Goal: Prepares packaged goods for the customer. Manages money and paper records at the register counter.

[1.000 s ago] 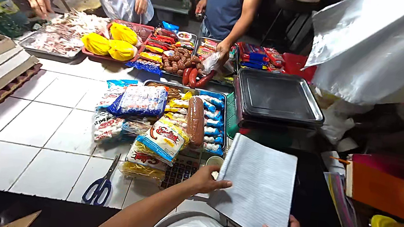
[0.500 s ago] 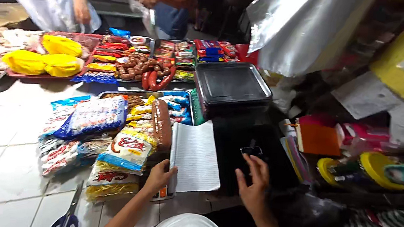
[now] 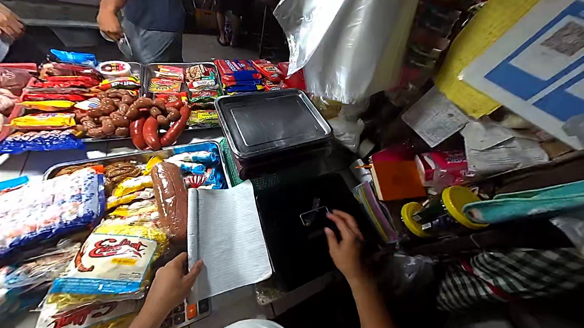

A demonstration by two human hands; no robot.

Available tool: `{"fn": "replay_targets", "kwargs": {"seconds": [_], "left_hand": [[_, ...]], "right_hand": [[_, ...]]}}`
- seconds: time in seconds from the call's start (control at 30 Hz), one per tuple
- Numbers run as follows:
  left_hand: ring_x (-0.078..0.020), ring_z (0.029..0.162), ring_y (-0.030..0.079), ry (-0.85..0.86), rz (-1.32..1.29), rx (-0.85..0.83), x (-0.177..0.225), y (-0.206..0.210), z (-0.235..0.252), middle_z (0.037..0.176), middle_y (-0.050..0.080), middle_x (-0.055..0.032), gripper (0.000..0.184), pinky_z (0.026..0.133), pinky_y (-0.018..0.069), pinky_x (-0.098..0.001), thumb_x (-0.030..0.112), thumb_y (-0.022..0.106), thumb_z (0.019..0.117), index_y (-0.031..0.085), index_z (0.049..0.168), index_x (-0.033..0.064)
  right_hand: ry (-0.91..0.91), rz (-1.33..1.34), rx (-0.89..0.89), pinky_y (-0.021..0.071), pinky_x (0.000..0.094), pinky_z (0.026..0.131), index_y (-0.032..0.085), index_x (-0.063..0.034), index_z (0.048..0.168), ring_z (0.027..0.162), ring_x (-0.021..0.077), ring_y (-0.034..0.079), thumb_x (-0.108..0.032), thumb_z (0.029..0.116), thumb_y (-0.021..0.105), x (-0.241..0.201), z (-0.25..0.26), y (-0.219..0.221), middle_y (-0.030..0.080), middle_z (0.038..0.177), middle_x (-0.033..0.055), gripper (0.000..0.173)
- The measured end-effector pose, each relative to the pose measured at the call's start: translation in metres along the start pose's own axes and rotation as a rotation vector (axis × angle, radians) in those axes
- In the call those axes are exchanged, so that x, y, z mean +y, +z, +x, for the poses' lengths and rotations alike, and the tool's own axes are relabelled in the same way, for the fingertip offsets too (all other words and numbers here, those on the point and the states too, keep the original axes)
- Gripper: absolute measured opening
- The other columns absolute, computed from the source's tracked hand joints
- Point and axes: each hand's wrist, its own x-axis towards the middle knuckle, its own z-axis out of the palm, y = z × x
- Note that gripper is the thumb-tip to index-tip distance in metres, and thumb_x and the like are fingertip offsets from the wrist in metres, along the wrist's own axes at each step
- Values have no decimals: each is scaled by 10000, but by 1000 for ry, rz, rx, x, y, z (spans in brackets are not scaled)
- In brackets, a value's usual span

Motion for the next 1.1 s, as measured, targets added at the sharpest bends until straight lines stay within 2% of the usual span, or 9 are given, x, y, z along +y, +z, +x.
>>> {"fn": "replay_targets", "kwargs": {"seconds": [0.1,0.17,0.23,0.33,0.47,0.63,0.83,1.0,1.1], "left_hand": [[-385,860,686,28,24,24,6,-9,-5,899,699,-233,439,819,507,-611,392,677,984,692,1070,-38],[-370,818,703,127,-37,170,7,-18,-16,885,724,-219,378,791,528,-615,329,706,971,725,1061,-38],[-145,614,614,239,-223,278,15,-26,-27,777,702,-57,218,592,508,-368,220,679,959,736,1020,19],[22,429,434,210,-857,-97,51,-41,-49,676,618,76,231,401,394,-146,66,575,951,687,1152,65],[31,414,413,224,-1070,-599,92,-30,-54,604,573,98,286,399,372,-139,78,566,960,671,1218,140],[32,439,462,290,-969,-753,120,-11,-57,642,604,88,248,408,386,-128,45,584,949,644,1175,128],[36,412,423,86,-1115,-968,119,17,-58,573,516,102,219,387,378,-125,308,572,1013,744,1060,181],[39,398,416,-106,-1162,-896,119,53,-63,617,591,54,391,381,375,-113,229,380,1092,686,865,141],[29,438,490,-126,-1233,-1020,121,64,-66,609,603,59,218,419,427,-125,264,593,1016,728,864,187]], "right_hand": [[-52,-44,-180,439,453,1138,692,-2,1298,1327,374,556,-51,953,636,2,37,29,630,1362,226,352],[-168,-69,-21,555,451,956,787,16,1019,1040,377,690,1,926,628,17,46,47,732,1009,214,185],[-127,-26,89,583,452,888,787,22,953,932,351,719,6,923,625,26,46,36,733,908,204,165],[98,306,88,607,323,795,741,33,1028,842,167,727,-74,945,655,-7,30,7,749,956,122,161],[-4,746,-100,629,260,766,705,48,1091,820,79,723,-33,919,700,-98,-17,-2,750,957,63,190],[-370,454,25,544,225,909,788,-19,1058,956,154,670,-104,946,690,-114,-39,18,713,968,108,171],[-437,150,100,572,294,812,752,-9,941,858,233,674,28,938,611,-101,-75,15,699,866,112,146],[-167,362,254,577,285,842,759,33,949,858,219,702,31,906,647,-102,-96,21,728,875,133,120],[-59,501,358,562,270,838,772,43,1038,822,183,699,4,886,699,-101,-107,9,759,876,127,172]]}}
